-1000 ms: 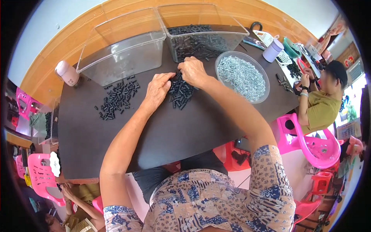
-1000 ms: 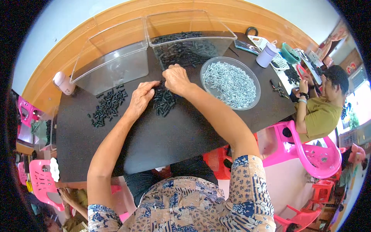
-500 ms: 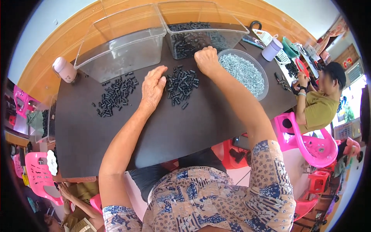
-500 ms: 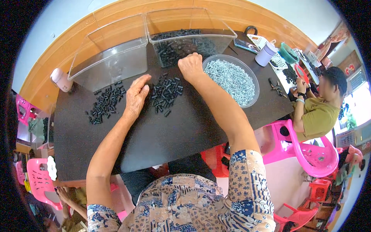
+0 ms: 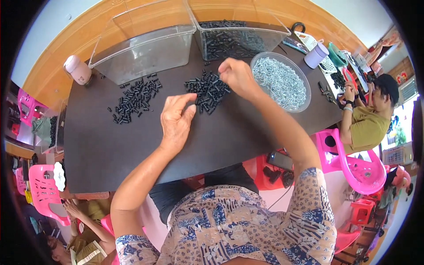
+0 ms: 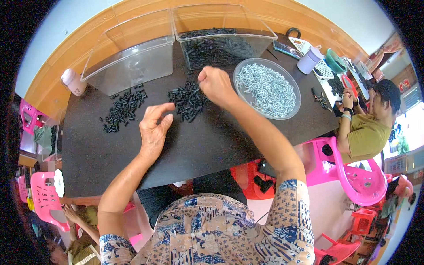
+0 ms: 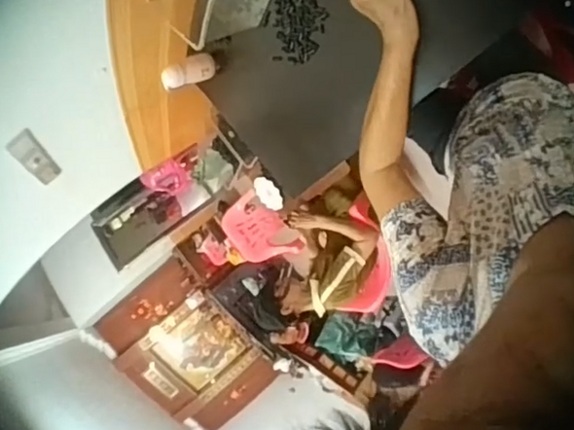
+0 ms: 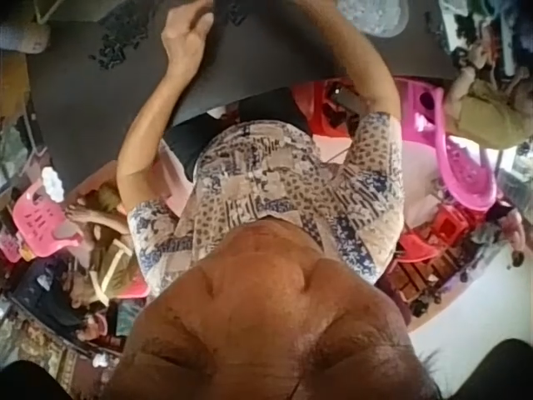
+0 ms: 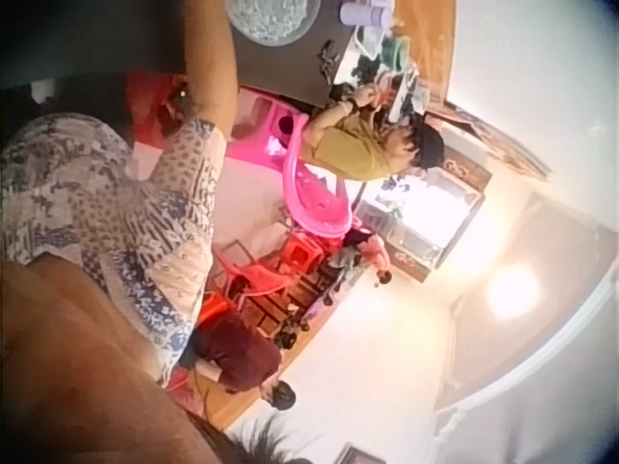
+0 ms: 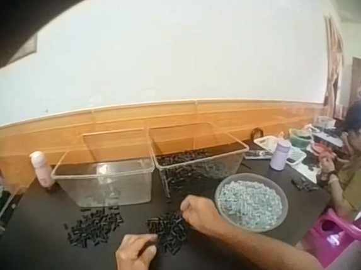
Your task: The person assembles components by picking up plastic parts and screws from the table and inserting the screws into the plastic parts by hand.
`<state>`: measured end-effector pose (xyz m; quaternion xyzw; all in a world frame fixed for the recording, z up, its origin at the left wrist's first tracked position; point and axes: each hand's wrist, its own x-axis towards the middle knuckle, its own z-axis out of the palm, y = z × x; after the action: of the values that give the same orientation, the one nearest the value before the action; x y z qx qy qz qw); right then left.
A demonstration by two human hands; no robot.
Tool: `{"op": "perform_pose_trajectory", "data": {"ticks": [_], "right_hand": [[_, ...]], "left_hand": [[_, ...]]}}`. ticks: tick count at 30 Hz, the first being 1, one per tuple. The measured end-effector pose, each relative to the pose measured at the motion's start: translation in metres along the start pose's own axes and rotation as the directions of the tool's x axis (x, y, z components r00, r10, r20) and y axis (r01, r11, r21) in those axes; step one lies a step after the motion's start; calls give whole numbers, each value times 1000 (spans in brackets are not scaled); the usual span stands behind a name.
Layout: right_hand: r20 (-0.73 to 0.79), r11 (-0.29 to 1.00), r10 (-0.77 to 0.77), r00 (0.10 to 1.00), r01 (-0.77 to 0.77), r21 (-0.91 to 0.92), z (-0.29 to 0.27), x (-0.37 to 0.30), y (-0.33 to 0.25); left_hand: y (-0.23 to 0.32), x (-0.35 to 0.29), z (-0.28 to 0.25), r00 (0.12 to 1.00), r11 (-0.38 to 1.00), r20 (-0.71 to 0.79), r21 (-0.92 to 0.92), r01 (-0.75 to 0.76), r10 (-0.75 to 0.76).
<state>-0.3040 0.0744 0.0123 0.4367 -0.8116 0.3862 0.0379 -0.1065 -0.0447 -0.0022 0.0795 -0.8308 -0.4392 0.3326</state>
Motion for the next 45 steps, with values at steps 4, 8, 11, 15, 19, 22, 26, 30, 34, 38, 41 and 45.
{"op": "perform_pose_trajectory", "data": {"ticks": [4, 8, 11, 15, 19, 22, 26, 30, 34, 38, 41, 45], "right_hand": [[67, 914, 71, 995, -92, 395, -1, -55, -41], [49, 804, 126, 991, -131, 580, 5, -81, -70], [-16, 877, 65, 998, -50, 478, 11, -92, -81], [-106, 937, -58, 993, 91, 338, 18, -103, -87], [-218, 906, -40, 975, 127, 404, 22, -109, -88], [-222, 902, -21, 975, 114, 417, 24, -112, -89], [-209, 901, -40, 977, 126, 415, 22, -115, -98], [-159, 877, -67, 985, 134, 461, 23, -122, -99], [-135, 851, 1, 991, 70, 521, 28, -126, -103], [-144, 835, 39, 989, 47, 549, 32, -127, -107], [-161, 856, 41, 986, 48, 514, 33, -130, -106], [-342, 901, -130, 931, 254, 351, 33, -129, -108]], "left_hand": [[13, -8, 7, 913, 779, 88, -493, 388, -399], [31, -10, 6, 885, 655, 153, -620, 433, -440], [36, -18, 5, 878, 700, 101, -564, 438, -468], [30, -28, 2, 865, 664, 135, -588, 462, -483], [35, -37, 5, 829, 533, 176, -691, 488, -530], [37, -40, 6, 825, 495, 175, -727, 476, -537], [40, -47, 3, 847, 535, 112, -731, 424, -519], [40, -53, 1, 861, 590, 54, -706, 392, -506], [39, -59, 1, 882, 649, 16, -670, 360, -472], [40, -65, -2, 866, 625, 30, -681, 383, -498], [44, -63, -1, 838, 575, 61, -700, 424, -543], [39, -61, -3, 814, 397, 149, -814, 424, -562]]}}
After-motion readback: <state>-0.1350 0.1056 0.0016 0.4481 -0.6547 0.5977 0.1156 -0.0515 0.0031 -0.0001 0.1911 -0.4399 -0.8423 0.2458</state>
